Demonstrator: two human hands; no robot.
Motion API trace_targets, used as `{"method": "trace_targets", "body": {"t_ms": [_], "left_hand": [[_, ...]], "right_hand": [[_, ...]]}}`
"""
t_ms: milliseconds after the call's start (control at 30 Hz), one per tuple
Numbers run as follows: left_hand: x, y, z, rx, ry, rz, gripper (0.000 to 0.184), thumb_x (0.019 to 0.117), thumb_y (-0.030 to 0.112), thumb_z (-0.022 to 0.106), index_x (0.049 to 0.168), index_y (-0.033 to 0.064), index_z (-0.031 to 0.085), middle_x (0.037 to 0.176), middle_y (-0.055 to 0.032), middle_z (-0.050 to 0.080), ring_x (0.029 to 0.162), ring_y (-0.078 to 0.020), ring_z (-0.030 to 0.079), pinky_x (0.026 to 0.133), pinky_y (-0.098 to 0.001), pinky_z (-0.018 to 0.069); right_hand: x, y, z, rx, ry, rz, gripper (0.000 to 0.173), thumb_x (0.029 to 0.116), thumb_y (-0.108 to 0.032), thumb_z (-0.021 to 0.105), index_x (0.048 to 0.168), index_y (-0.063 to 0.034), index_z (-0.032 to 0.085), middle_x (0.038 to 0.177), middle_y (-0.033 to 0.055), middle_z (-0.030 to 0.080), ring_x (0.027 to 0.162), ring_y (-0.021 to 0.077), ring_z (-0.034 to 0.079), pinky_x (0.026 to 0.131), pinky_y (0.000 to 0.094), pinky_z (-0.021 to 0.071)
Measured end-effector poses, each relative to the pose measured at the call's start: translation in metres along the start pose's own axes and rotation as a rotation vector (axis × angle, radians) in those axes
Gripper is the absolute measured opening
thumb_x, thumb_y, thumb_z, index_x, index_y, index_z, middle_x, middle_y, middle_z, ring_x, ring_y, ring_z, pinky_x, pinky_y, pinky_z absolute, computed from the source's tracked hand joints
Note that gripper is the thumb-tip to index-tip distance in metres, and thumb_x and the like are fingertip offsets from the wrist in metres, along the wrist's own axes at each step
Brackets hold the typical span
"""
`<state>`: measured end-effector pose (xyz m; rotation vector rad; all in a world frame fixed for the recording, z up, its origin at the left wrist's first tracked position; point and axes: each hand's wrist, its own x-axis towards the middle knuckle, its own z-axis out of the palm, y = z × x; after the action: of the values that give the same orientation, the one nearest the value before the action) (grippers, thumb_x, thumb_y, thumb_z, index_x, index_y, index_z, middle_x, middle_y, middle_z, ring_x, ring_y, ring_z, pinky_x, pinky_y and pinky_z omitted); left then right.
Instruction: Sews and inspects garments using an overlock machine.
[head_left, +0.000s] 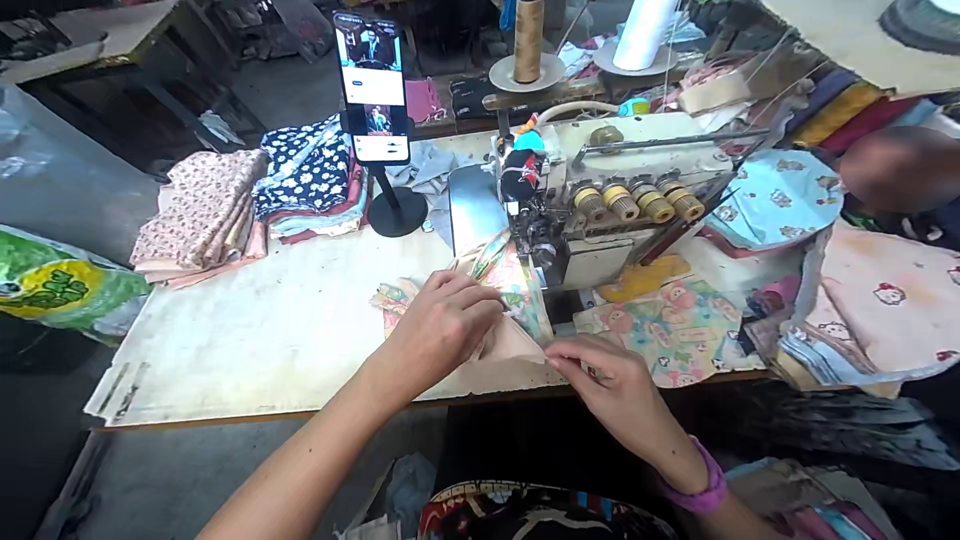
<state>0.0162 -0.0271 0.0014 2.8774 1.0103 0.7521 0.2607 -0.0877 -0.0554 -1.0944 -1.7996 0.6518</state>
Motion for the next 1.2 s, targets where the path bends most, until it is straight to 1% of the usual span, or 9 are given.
{"method": "trace_targets", "body": {"t_ms": [100,267,633,900,967,1000,1067,1133,1200], "left_hand": [[0.003,-0.002,0.003,-0.098,-0.014,0.06,0.026,0.1042,0.016,0.052,0.102,0.0058,0.077,0.116,-0.0086,0.075,0.119,-0.0226,0.067,0.112,-0.0411,0.0431],[0.004,-0.006,0.008,-0.146,0.026,0.044,0.027,0.1033,0.016,0.054,0.103,0.003,0.078,0.113,-0.0108,0.076,0.118,-0.0232,0.069,0.111,-0.0387,0.0455],[0.035,-0.031,0.009,-0.13,-0.001,-0.094,0.022,0.0979,0.011,0.059,0.101,0.0011,0.079,0.111,-0.013,0.076,0.115,-0.0271,0.071,0.112,-0.0532,0.0428],[0.05,-0.05,0.013,-0.171,-0.017,-0.182,0.024,0.0997,0.01,0.057,0.098,-0.0014,0.078,0.11,-0.0164,0.076,0.115,-0.0334,0.07,0.113,-0.064,0.036],[0.058,-0.061,0.003,-0.196,-0.029,-0.216,0.024,0.1009,0.012,0.057,0.097,-0.0005,0.077,0.099,-0.015,0.076,0.102,-0.0303,0.073,0.104,-0.0579,0.0463],[0.062,-0.059,-0.009,-0.206,-0.039,-0.243,0.024,0.1008,0.014,0.059,0.096,0.0001,0.077,0.093,-0.0141,0.075,0.093,-0.0284,0.072,0.093,-0.0533,0.0511],[0.067,-0.033,-0.046,-0.184,-0.06,-0.21,0.02,0.0981,0.016,0.063,0.093,0.0028,0.076,0.08,-0.0093,0.07,0.077,-0.0219,0.067,0.077,-0.0445,0.0541],[0.058,0.02,-0.065,-0.107,-0.116,-0.049,0.018,0.0934,0.017,0.064,0.082,0.0072,0.073,0.066,-0.0018,0.063,0.064,-0.0144,0.063,0.086,-0.0429,0.051],[0.037,0.061,-0.043,-0.037,-0.2,0.092,0.022,0.096,0.012,0.059,0.076,0.0052,0.066,0.064,-0.006,0.062,0.063,-0.0215,0.065,0.091,-0.0475,0.0507]], "right_hand": [[-0.005,0.001,0.007,0.018,0.065,-0.009,0.015,0.0956,-0.016,0.064,0.096,-0.0094,0.077,0.095,-0.0039,0.076,0.086,0.0001,0.066,0.088,0.0278,0.0469],[-0.003,-0.004,0.008,0.042,0.122,-0.03,0.013,0.0971,-0.016,0.065,0.097,-0.0094,0.076,0.096,-0.0044,0.076,0.089,-0.0017,0.066,0.092,0.0256,0.0465],[0.043,0.002,0.013,0.03,0.157,-0.068,0.015,0.096,-0.012,0.065,0.099,-0.0037,0.077,0.094,0.0011,0.076,0.087,0.001,0.067,0.089,0.0244,0.0492],[0.064,0.008,0.012,0.05,0.138,-0.033,0.014,0.0954,-0.013,0.065,0.098,-0.0052,0.077,0.092,-0.0008,0.076,0.087,0.0019,0.067,0.092,0.0304,0.0483],[0.075,0.008,0.007,0.08,0.077,0.033,0.013,0.0953,-0.012,0.066,0.101,-0.0055,0.076,0.091,-0.0013,0.074,0.084,0.0022,0.065,0.086,0.0286,0.0508],[0.079,0.008,0.004,0.097,0.039,0.069,0.013,0.0949,-0.012,0.067,0.104,-0.0067,0.075,0.091,-0.0029,0.072,0.082,0.0011,0.064,0.082,0.026,0.0513],[0.084,0.01,0.0,0.129,-0.006,0.072,0.018,0.0919,-0.012,0.072,0.109,-0.0078,0.074,0.092,-0.0044,0.072,0.082,-0.0009,0.064,0.08,0.0215,0.0538],[0.08,0.016,0.001,0.163,-0.001,-0.003,0.016,0.0891,-0.009,0.072,0.104,-0.0089,0.079,0.098,-0.0046,0.074,0.091,-0.0004,0.065,0.089,0.0272,0.0514],[0.072,0.029,0.006,0.163,0.005,-0.118,0.014,0.0904,-0.008,0.071,0.097,-0.0124,0.082,0.106,-0.0031,0.075,0.103,0.0048,0.065,0.099,0.0382,0.0458]]}}
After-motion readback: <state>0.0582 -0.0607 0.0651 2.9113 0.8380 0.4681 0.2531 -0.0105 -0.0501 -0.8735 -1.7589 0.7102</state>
